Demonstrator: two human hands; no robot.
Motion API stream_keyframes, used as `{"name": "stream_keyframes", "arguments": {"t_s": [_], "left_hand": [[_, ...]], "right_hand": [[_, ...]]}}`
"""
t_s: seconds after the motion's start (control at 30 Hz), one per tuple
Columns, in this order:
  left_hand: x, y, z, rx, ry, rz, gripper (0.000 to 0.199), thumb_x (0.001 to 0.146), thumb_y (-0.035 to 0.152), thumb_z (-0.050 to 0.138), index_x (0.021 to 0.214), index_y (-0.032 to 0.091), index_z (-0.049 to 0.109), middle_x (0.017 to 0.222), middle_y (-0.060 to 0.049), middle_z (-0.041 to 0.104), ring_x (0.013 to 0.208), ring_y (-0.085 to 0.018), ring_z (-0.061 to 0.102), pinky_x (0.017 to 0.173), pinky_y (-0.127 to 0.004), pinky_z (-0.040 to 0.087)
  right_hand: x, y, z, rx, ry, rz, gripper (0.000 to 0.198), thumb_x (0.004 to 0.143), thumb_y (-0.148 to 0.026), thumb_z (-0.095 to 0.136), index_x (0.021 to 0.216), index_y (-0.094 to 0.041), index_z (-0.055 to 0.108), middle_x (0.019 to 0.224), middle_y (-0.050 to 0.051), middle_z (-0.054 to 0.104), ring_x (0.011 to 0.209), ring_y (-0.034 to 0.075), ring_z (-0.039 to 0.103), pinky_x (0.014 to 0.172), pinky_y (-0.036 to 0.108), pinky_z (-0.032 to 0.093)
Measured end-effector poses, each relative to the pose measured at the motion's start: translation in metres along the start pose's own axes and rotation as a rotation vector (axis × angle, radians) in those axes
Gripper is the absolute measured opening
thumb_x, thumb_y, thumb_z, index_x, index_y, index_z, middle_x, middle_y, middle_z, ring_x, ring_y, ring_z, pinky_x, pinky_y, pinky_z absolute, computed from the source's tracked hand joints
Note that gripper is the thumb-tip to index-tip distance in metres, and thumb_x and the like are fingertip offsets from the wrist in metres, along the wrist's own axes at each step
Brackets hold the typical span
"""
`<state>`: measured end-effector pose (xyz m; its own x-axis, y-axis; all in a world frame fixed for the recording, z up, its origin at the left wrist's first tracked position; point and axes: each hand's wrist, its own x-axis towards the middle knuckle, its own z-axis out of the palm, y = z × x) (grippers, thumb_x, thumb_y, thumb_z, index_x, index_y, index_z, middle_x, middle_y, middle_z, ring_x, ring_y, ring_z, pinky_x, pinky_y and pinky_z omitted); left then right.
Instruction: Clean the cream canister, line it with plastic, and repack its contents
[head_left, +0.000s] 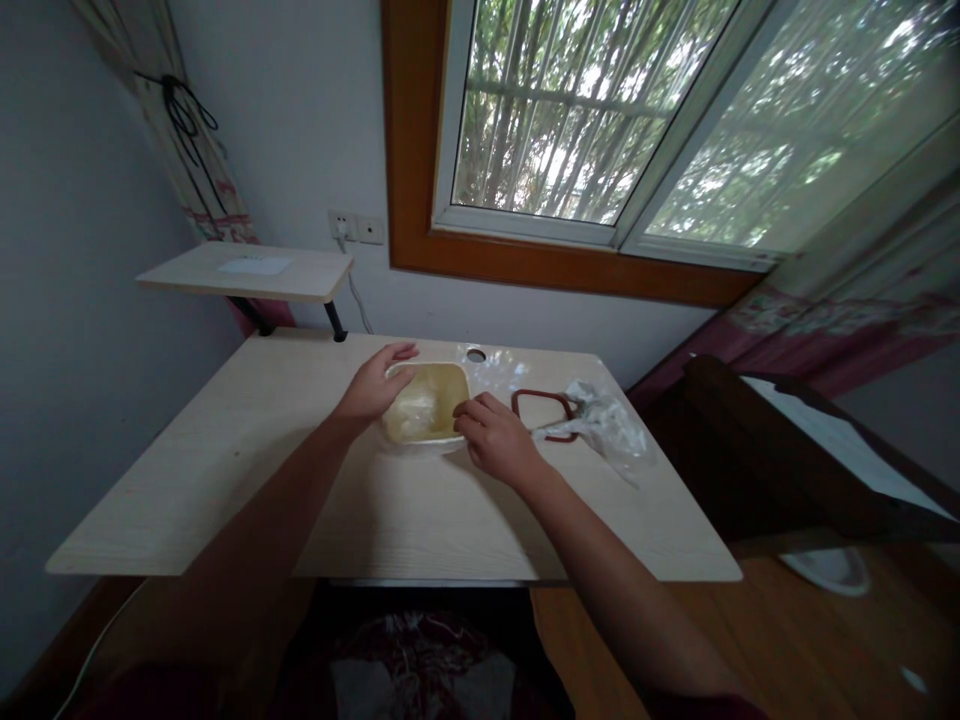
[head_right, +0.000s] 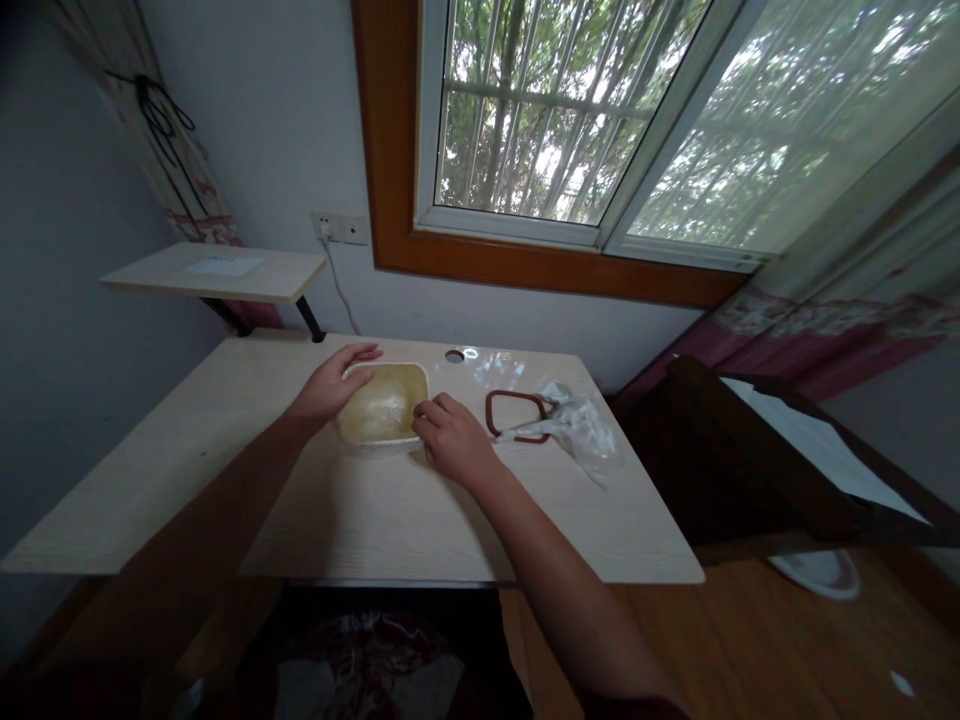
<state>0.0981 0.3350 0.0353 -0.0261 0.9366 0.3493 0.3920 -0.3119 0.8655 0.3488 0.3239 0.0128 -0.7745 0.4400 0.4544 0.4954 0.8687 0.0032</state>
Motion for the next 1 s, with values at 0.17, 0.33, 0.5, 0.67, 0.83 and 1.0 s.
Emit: {"name": "stream_keyframes", "arguments": {"t_s": [0.17, 0.33, 0.5, 0.67, 0.83, 1.0], "left_hand": [[-0.002, -0.016, 0.007, -0.196, 0.062, -0.212, 0.048, 0.073, 0.020, 0.054, 0.118, 0.016, 0.071, 0.123, -0.009, 0.072, 0.107, -0.024, 0.068, 0.091, -0.036, 0.056], [0.000, -0.012, 0.009, -0.222, 0.079, -0.234, 0.046, 0.072, 0.021, 0.053, 0.113, 0.017, 0.073, 0.118, -0.008, 0.074, 0.100, -0.022, 0.068, 0.084, -0.033, 0.056], [0.000, -0.013, 0.018, -0.231, 0.084, -0.230, 0.043, 0.075, 0.027, 0.053, 0.112, 0.017, 0.072, 0.113, -0.009, 0.075, 0.098, -0.022, 0.069, 0.082, -0.032, 0.056], [-0.006, -0.014, 0.025, -0.330, 0.091, -0.228, 0.047, 0.079, 0.036, 0.054, 0.118, 0.015, 0.068, 0.120, -0.011, 0.072, 0.101, -0.023, 0.069, 0.083, -0.033, 0.056], [-0.016, -0.013, 0.028, -0.393, 0.054, -0.253, 0.055, 0.084, 0.045, 0.050, 0.129, 0.015, 0.062, 0.118, -0.012, 0.073, 0.099, -0.025, 0.071, 0.080, -0.034, 0.057], [-0.015, -0.015, 0.031, -0.372, 0.072, -0.217, 0.053, 0.088, 0.049, 0.049, 0.127, 0.014, 0.063, 0.121, -0.013, 0.072, 0.104, -0.025, 0.070, 0.086, -0.035, 0.057]], "right_hand": [[-0.002, 0.006, 0.007, 0.245, 0.204, 0.152, 0.049, 0.085, -0.002, 0.045, 0.127, -0.021, 0.062, 0.133, 0.014, 0.056, 0.114, 0.024, 0.055, 0.095, 0.041, 0.049], [0.012, 0.010, 0.007, 0.561, 0.517, 0.472, 0.040, 0.099, -0.022, 0.042, 0.137, -0.025, 0.055, 0.136, 0.013, 0.056, 0.120, 0.024, 0.057, 0.102, 0.045, 0.049], [0.042, 0.005, 0.016, 1.056, 0.506, 0.633, 0.048, 0.099, -0.042, 0.050, 0.145, -0.028, 0.048, 0.148, 0.010, 0.054, 0.131, 0.023, 0.055, 0.113, 0.047, 0.043], [0.049, -0.003, 0.030, 1.257, 0.466, 0.700, 0.053, 0.091, -0.043, 0.057, 0.141, -0.027, 0.053, 0.149, 0.007, 0.057, 0.134, 0.025, 0.055, 0.112, 0.047, 0.045], [0.039, -0.005, 0.038, 1.448, 0.491, 0.792, 0.059, 0.084, -0.040, 0.062, 0.140, -0.025, 0.052, 0.141, 0.007, 0.063, 0.124, 0.027, 0.063, 0.105, 0.046, 0.051], [0.036, -0.004, 0.038, 1.486, 0.525, 0.845, 0.056, 0.079, -0.040, 0.067, 0.132, -0.024, 0.060, 0.134, 0.005, 0.067, 0.121, 0.027, 0.063, 0.105, 0.044, 0.051]]}}
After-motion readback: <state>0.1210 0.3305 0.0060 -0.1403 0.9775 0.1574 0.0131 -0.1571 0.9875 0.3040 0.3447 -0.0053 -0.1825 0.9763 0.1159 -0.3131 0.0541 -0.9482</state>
